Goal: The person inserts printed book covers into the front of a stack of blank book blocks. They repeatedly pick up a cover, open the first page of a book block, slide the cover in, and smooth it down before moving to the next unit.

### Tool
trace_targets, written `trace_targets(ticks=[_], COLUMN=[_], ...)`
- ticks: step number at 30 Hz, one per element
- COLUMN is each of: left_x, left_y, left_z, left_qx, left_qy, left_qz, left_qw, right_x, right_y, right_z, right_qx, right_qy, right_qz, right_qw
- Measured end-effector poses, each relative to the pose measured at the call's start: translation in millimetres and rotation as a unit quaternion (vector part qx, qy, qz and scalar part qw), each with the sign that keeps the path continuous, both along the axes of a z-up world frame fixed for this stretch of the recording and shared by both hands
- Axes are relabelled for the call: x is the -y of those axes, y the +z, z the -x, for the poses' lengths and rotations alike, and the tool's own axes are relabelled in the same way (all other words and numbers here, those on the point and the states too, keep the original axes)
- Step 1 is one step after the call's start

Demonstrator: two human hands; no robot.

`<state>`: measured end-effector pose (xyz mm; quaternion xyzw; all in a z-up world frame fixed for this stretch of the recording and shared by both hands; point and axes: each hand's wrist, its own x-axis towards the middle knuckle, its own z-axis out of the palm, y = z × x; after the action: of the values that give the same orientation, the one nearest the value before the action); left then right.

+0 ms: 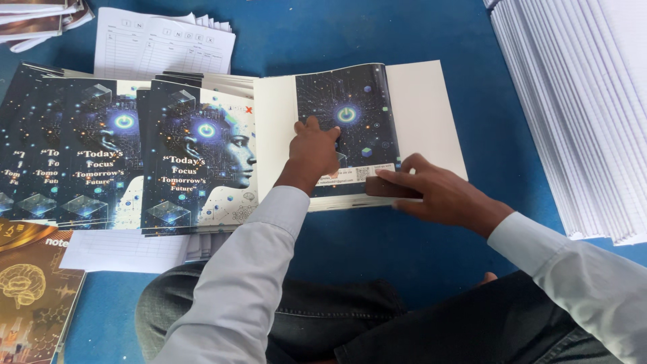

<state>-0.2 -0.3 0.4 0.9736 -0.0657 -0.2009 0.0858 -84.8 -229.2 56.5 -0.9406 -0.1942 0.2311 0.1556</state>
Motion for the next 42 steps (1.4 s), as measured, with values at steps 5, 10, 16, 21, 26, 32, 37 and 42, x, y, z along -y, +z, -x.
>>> trace_targets(ticks=[5, 10, 16, 21, 26, 32, 37, 42], left_x=[1.4, 4.6, 9.3, 15.3, 14.3, 15.4, 14.9, 13.8], left_y=[0.0, -2.5, -2.8, -2.2, -1.8, 1.0, -1.6, -5.2], left_z=[-1.6, -10.2, -13.0, -15.0, -12.9, -13.1, -11.7, -12.9], left_qx=[-0.003, -0.004, -0.017, -0.034, -0.035, -0.059, -0.044, -0.044], left_qy=[-0.007, -0.049, -0.076, -0.109, -0.118, -0.101, -0.096, -0.100], left_qz=[-0.005, -0.038, -0.071, -0.118, -0.107, -0.097, -0.088, -0.087], left_qw=[1.000, 0.998, 0.994, 0.986, 0.987, 0.988, 0.991, 0.990], right_x=[7.0, 13.6, 16.9, 17.5, 12.3, 2.5, -4.8, -9.1], right_y=[-10.3, -28.2, -45.3, -53.8, -54.8, -57.4, -70.4, -83.5], right_z=[-4.2, -8.7, -5.8, -17.1, -55.8, -112.9, -156.2, -203.3], right_qx=[0.061, 0.156, 0.217, 0.244, 0.301, 0.313, 0.336, 0.345], right_qy=[0.029, 0.096, 0.153, 0.145, 0.105, 0.037, -0.015, -0.082], right_qz=[0.024, 0.092, 0.087, 0.091, 0.062, 0.061, 0.068, 0.036], right_qw=[0.997, 0.979, 0.960, 0.955, 0.946, 0.947, 0.939, 0.934])
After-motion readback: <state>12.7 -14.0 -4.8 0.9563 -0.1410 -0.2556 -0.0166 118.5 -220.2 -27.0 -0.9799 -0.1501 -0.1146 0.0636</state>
